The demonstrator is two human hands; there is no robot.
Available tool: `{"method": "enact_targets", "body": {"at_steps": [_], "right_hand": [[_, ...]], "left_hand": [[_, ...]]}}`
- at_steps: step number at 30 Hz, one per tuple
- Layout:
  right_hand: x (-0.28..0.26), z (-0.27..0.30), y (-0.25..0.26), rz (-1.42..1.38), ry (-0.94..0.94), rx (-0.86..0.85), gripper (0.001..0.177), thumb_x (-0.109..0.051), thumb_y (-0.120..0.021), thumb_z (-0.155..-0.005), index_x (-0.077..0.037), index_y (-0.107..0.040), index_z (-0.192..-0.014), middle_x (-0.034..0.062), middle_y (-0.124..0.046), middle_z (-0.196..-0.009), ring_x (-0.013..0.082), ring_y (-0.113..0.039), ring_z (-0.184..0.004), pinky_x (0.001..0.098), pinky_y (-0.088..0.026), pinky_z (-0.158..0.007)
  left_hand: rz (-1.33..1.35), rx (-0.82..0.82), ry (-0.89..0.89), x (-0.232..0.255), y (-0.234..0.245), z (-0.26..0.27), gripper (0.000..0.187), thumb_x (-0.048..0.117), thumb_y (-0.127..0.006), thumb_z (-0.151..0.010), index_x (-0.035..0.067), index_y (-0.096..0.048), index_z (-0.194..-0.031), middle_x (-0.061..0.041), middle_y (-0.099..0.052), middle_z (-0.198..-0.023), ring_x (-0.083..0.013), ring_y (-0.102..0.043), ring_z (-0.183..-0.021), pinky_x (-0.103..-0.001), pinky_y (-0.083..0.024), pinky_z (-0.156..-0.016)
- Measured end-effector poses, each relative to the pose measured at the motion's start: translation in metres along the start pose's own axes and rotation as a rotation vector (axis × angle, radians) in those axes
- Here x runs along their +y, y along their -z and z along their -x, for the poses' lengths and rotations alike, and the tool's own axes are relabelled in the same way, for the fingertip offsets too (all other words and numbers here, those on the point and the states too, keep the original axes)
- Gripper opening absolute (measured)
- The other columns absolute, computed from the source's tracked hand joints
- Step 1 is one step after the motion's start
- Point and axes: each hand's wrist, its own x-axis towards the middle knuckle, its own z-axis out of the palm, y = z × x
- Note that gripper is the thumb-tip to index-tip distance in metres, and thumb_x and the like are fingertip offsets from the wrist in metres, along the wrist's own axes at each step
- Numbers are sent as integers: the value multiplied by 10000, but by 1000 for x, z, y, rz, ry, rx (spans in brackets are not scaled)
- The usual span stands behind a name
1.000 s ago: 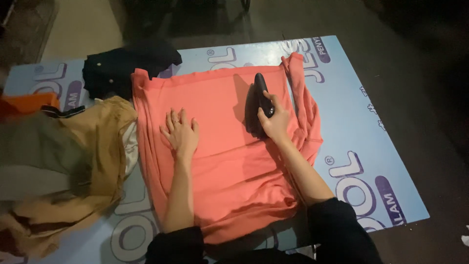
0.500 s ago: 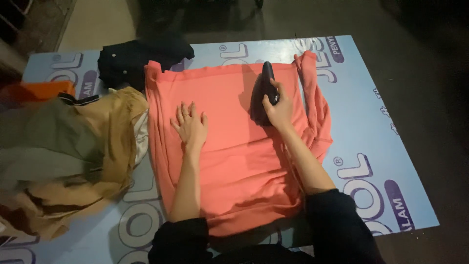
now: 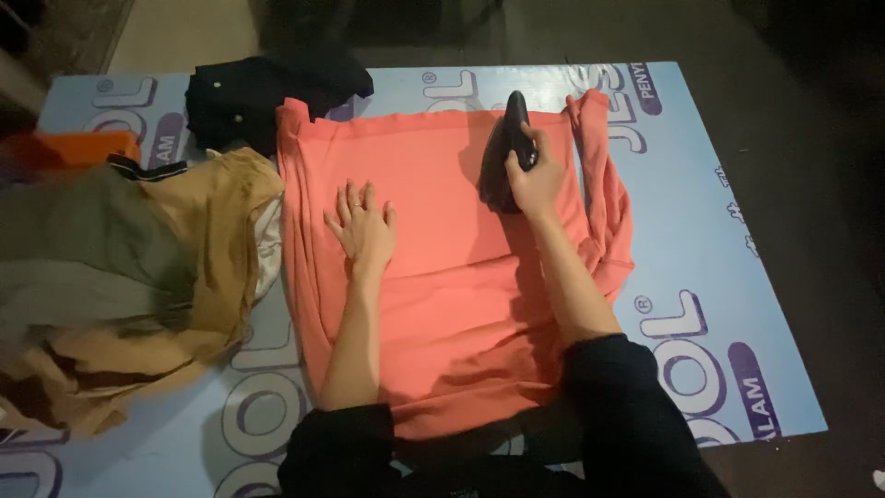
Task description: The person irons a coral-colored long-sleeved shirt laid flat on a blue patterned mat. They use a black electric iron with their right hand while smoothing the fabric with their left hand, moving the iron back and forth across the shirt's body and sleeves.
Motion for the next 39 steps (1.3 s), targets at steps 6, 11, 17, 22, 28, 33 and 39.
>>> {"method": "enact_targets", "body": {"at_steps": [6, 11, 17, 22, 28, 33, 39], "right_hand": [[-21, 8, 7, 9, -24, -17, 475, -216, -754, -797, -330, -693, -1254, 67, -668, -675, 255, -674, -603, 343, -488, -527], [-39, 52, 32, -51, -78, -93, 469, -174, -739, -811, -279, -693, -1265, 121, -655, -694, 276, -655, -617, 337, -466, -531], [-26, 53, 31, -68, -43, -128, 499, -177, -755, -790, -293, -704, -1273, 140, -705, -797, 322, -677, -666, 375, -495, -565], [-13, 14, 1, -54, 9, -61, 448, -182, -752, -816, -261, -701, -1254, 129, -660, -726, 282, -659, -638, 338, -472, -544], [-6, 5, -19, -27, -76, 14, 467, -242, -746, -808, -343, -682, -1260, 42, -667, -644, 252, -694, -597, 335, -510, -528], [-24, 36, 5, -83, -66, -93, 461, -182, -722, -827, -259, -668, -1278, 132, -687, -729, 293, -687, -629, 352, -498, -521], [-32, 57, 33, -110, 17, -180, 477, -172, -739, -813, -217, -692, -1285, 126, -763, -925, 298, -727, -738, 366, -538, -581]], "left_hand": [[10, -74, -9, -1, 6, -2, 554, 448, -461, -1036, 154, -481, -1504, -174, -392, -1605, -318, -221, -1555, -692, -141, -1144], [21, -100, 4, 2, 13, -1, 550, 442, -451, -1049, 159, -454, -1521, -168, -338, -1639, -317, -206, -1559, -687, -106, -1165], [25, -58, 7, 0, 5, -1, 556, 437, -469, -1040, 154, -472, -1519, -167, -350, -1634, -331, -227, -1552, -699, -121, -1157], [5, -5, -41, -2, 2, 0, 540, 422, -468, -1043, 130, -494, -1496, -181, -409, -1585, -335, -262, -1537, -695, -154, -1133], [17, -1, -40, 1, 8, -3, 527, 412, -474, -1044, 128, -501, -1488, -181, -386, -1599, -347, -263, -1529, -699, -192, -1108], [3, -59, -3, 0, 9, -1, 557, 442, -482, -1015, 171, -486, -1502, -134, -343, -1630, -306, -227, -1553, -696, -236, -1121], [-3, 21, -31, -4, -2, -4, 562, 442, -515, -994, 182, -497, -1492, -144, -386, -1602, -324, -262, -1533, -692, -244, -1105]]}}
